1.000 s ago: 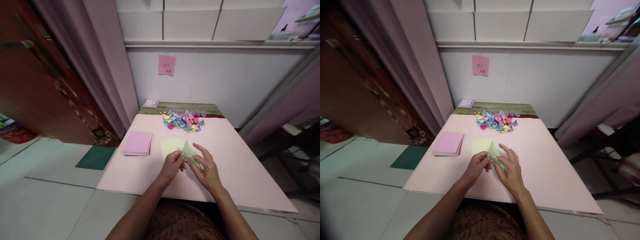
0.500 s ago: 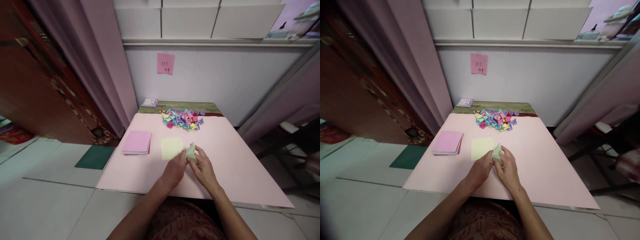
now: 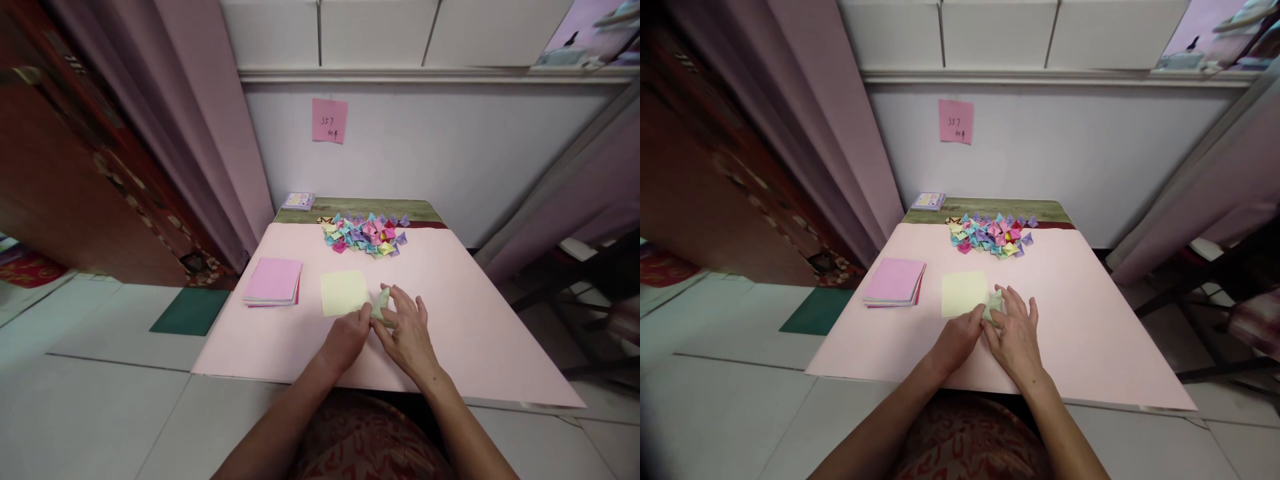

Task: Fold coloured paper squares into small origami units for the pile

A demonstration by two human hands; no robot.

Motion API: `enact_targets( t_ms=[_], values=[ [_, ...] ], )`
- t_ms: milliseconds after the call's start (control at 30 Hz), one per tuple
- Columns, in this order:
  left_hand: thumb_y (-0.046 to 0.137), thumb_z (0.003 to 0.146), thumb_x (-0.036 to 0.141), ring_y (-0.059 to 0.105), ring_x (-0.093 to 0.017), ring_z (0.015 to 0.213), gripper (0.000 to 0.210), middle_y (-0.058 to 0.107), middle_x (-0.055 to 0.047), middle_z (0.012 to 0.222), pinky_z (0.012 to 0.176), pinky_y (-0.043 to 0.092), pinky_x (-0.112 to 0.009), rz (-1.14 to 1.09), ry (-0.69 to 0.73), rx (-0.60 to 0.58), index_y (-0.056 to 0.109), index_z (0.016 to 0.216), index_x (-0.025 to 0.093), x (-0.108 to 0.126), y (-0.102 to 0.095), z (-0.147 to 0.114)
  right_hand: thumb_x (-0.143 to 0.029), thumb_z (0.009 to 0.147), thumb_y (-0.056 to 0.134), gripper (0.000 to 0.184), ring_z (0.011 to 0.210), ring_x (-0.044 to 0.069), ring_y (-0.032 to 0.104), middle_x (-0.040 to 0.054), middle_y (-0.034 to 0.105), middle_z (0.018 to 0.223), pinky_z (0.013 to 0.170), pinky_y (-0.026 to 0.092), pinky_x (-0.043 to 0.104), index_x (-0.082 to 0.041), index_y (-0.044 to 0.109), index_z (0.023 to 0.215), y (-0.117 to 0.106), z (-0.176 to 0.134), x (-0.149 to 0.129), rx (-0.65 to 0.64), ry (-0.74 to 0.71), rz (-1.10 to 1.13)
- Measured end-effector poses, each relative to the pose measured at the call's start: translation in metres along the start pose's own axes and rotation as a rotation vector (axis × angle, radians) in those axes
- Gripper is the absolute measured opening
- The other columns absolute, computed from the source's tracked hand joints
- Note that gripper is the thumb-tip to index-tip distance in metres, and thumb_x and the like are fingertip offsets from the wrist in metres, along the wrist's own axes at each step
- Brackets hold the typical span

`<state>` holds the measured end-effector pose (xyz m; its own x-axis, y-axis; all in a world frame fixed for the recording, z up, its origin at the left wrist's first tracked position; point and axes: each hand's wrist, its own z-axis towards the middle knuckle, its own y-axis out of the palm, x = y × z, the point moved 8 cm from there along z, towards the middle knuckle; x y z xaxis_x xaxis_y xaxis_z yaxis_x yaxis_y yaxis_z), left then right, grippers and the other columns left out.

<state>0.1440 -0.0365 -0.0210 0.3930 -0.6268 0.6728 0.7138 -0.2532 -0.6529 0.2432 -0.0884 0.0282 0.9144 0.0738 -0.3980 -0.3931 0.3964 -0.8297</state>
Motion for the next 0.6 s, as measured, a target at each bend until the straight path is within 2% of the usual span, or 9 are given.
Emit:
enact_targets(
  t_ms=[133,200,267,333,400,433,533,600],
  values=[
    [0.044,0.091,0.011,0.068,-0.026,0.077,0.023,0.069,-0.012,0.087,0.070,0.054,-0.037,0.200,-0.028,-0.170,0.057,0.109,0.015,-0.004,0.007,0.000,-0.036,0.087,0.062,0.017,0.136,0.038,0.040,0.0085,0.050,0.145,0.107,0.018,0.072,-0.025,0.072,0.080,-0.003,0.002,0.005,-0.014,0.030,0.024],
    [0.043,0.092,0.013,0.069,-0.027,0.079,0.021,0.070,-0.013,0.087,0.072,0.054,-0.040,0.130,-0.068,-0.188,0.059,0.104,0.014,-0.005,0.003,0.001,-0.040,0.083,0.067,0.015,0.134,0.038,0.044,0.0082,0.051,0.143,0.108,0.019,0.071,-0.027,0.073,0.084,-0.008,0.003,0.012,-0.003,0.054,0.096],
    [0.043,0.094,0.022,0.070,-0.025,0.075,0.020,0.071,-0.012,0.086,0.071,0.056,-0.039,-0.136,-0.163,-0.158,0.061,0.098,0.014,-0.008,-0.002,0.002,-0.044,0.079,0.071,0.022,0.130,0.035,0.048,0.0090,0.053,0.140,0.109,0.027,0.065,-0.028,0.073,0.094,-0.015,0.006,0.024,0.044,0.105,0.243],
    [0.046,0.094,0.035,0.069,-0.021,0.067,0.028,0.072,-0.012,0.085,0.066,0.057,-0.036,-0.523,-0.309,-0.132,0.063,0.097,0.013,-0.012,-0.001,0.002,-0.047,0.075,0.075,0.044,0.126,0.032,0.052,0.0106,0.055,0.138,0.105,0.040,0.054,-0.028,0.067,0.114,-0.019,0.006,0.040,0.115,0.216,0.461],
    [0.053,0.090,0.047,0.069,-0.019,0.061,0.040,0.073,-0.013,0.084,0.062,0.058,-0.034,-0.865,-0.440,-0.129,0.065,0.098,0.010,-0.011,0.006,0.001,-0.050,0.071,0.078,0.062,0.118,0.030,0.058,0.0122,0.059,0.133,0.095,0.049,0.046,-0.025,0.060,0.125,-0.011,0.004,0.052,0.110,0.359,0.694],
    [0.058,0.086,0.051,0.068,-0.019,0.060,0.045,0.073,-0.014,0.083,0.060,0.058,-0.033,-0.973,-0.477,-0.135,0.067,0.098,0.009,-0.008,0.010,0.000,-0.051,0.069,0.079,0.066,0.111,0.029,0.062,0.0124,0.064,0.126,0.090,0.052,0.042,-0.023,0.059,0.126,-0.003,0.003,0.054,0.068,0.420,0.797],
    [0.067,0.078,0.056,0.067,-0.018,0.056,0.050,0.073,-0.015,0.077,0.058,0.057,-0.032,-1.092,-0.513,-0.187,0.071,0.088,0.007,0.002,0.018,-0.001,-0.054,0.069,0.079,0.055,0.082,0.023,0.066,0.0080,0.072,0.091,0.072,0.053,0.033,-0.017,0.068,0.108,0.022,-0.002,0.045,-0.093,0.516,1.011],
    [0.069,0.076,0.056,0.066,-0.017,0.055,0.049,0.073,-0.014,0.075,0.058,0.056,-0.030,-1.087,-0.509,-0.226,0.073,0.084,0.007,0.005,0.020,-0.002,-0.055,0.069,0.078,0.043,0.065,0.018,0.060,0.0031,0.068,0.073,0.062,0.048,0.029,-0.017,0.070,0.087,0.028,-0.003,0.042,-0.089,0.548,1.064]
  ],
)
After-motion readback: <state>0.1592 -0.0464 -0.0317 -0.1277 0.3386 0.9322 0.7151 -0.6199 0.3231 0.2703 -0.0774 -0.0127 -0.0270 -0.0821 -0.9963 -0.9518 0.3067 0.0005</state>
